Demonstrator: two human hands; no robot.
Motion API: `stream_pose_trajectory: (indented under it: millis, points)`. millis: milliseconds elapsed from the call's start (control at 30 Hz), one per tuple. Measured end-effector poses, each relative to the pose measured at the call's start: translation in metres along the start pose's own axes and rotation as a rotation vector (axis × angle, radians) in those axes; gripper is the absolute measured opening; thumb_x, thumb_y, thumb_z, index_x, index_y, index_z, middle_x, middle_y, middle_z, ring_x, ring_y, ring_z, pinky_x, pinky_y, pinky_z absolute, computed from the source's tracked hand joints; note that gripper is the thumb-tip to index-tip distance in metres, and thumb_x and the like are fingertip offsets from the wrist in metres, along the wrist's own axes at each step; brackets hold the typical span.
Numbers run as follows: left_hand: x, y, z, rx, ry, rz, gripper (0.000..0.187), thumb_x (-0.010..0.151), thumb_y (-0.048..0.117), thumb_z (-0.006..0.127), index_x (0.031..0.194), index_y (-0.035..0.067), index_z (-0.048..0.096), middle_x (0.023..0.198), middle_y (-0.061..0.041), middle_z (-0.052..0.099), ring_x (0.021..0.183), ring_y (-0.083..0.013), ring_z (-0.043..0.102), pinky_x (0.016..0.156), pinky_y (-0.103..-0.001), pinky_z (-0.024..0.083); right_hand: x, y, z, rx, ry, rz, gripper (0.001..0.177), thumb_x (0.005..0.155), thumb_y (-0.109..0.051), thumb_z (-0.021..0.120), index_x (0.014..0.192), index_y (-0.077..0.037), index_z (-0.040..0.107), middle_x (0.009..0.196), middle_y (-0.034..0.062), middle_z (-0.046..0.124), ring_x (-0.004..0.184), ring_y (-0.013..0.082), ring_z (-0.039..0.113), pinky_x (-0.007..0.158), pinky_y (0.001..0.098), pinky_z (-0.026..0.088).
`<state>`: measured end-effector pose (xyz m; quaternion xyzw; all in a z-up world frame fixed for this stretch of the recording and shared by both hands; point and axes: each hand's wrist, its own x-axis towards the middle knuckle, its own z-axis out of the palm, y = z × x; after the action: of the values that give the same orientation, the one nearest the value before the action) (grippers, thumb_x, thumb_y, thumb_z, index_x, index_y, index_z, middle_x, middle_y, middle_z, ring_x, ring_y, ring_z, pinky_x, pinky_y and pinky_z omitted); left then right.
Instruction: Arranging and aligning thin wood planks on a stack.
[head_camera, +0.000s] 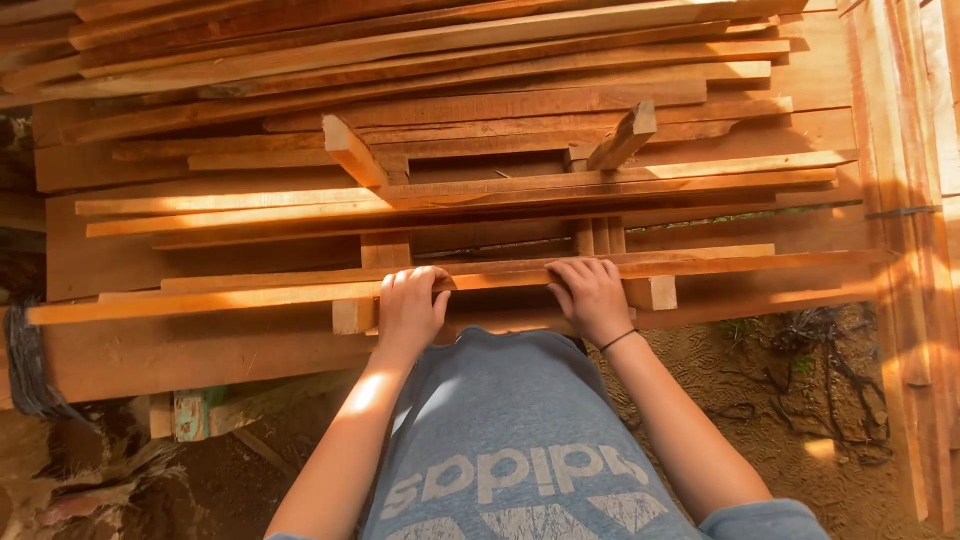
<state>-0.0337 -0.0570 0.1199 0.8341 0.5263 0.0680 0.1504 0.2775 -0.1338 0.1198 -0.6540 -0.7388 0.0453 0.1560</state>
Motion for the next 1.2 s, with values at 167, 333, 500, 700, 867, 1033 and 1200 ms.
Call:
stream_pose_trajectory:
  millis: [167, 333, 500, 700, 867, 1033, 1200]
  points:
    - [0.010, -0.027, 0.058, 0.053, -0.192, -0.118, 0.036, 0.087, 0.033, 0.074, 0.121, 0.031, 0.062, 0.111, 0.004, 0.073, 0.117, -0.0195, 0.065, 0.105, -0.038, 0.040, 0.001, 0.004, 0.036, 0.048, -0.165, 0.037, 0.035, 0.094, -0.032, 0.069, 0.127, -0.023, 0.067, 0.117, -0.0008, 0.071, 0.113, 0.0209, 0.064, 0.101, 0.0388, 0.043]
    - [0.025, -0.039, 0.081, 0.054, -0.364, -0.172, 0.042, 0.083, 0.032, 0.076, 0.122, 0.034, 0.061, 0.123, 0.010, 0.066, 0.127, -0.0163, 0.058, 0.108, -0.039, 0.038, 0.013, 0.010, 0.065, 0.029, -0.403, 0.077, 0.042, 0.087, -0.025, 0.074, 0.129, -0.021, 0.065, 0.121, -0.0024, 0.066, 0.117, 0.0217, 0.061, 0.099, 0.0374, 0.048]
    - [0.025, -0.036, 0.081, 0.082, -0.417, -0.113, 0.045, 0.085, 0.026, 0.075, 0.128, 0.032, 0.064, 0.127, 0.009, 0.060, 0.128, -0.0178, 0.054, 0.109, -0.039, 0.038, 0.020, 0.017, 0.080, -0.044, -0.484, 0.076, 0.039, 0.076, -0.024, 0.079, 0.112, -0.016, 0.064, 0.115, 0.0008, 0.060, 0.110, 0.0237, 0.059, 0.087, 0.0365, 0.053]
    - [0.028, -0.026, 0.063, 0.172, -0.383, -0.093, 0.039, 0.085, 0.023, 0.072, 0.119, 0.026, 0.055, 0.104, 0.002, 0.074, 0.110, -0.0192, 0.071, 0.109, -0.037, 0.039, 0.021, 0.012, 0.053, -0.057, -0.424, 0.046, 0.029, 0.077, -0.017, 0.071, 0.103, -0.015, 0.059, 0.088, 0.0034, 0.071, 0.087, 0.0273, 0.072, 0.077, 0.0417, 0.056]
    - [0.029, 0.001, 0.004, 0.083, -0.343, -0.058, 0.048, 0.086, 0.042, 0.072, 0.129, 0.026, 0.057, 0.126, 0.000, 0.067, 0.127, -0.0227, 0.057, 0.113, -0.043, 0.034, 0.022, -0.004, 0.025, -0.090, -0.284, 0.075, 0.048, 0.075, -0.032, 0.077, 0.120, -0.021, 0.061, 0.110, -0.0022, 0.065, 0.108, 0.0211, 0.063, 0.097, 0.0370, 0.047]
    - [0.031, 0.005, -0.004, 0.047, -0.347, -0.019, 0.047, 0.086, 0.041, 0.075, 0.127, 0.022, 0.064, 0.124, -0.003, 0.067, 0.125, -0.0274, 0.061, 0.111, -0.044, 0.036, 0.023, -0.008, 0.008, -0.105, -0.287, 0.090, 0.052, 0.073, -0.035, 0.082, 0.119, -0.021, 0.066, 0.119, -0.0029, 0.064, 0.118, 0.0201, 0.057, 0.100, 0.0370, 0.045]
    - [0.031, 0.015, -0.040, -0.059, -0.345, -0.047, 0.046, 0.084, 0.031, 0.079, 0.126, 0.025, 0.063, 0.116, 0.001, 0.072, 0.118, -0.0238, 0.065, 0.104, -0.041, 0.042, 0.028, -0.014, -0.010, -0.101, -0.224, 0.066, 0.052, 0.071, -0.036, 0.085, 0.119, -0.025, 0.067, 0.112, -0.0071, 0.066, 0.114, 0.0167, 0.054, 0.096, 0.0345, 0.041]
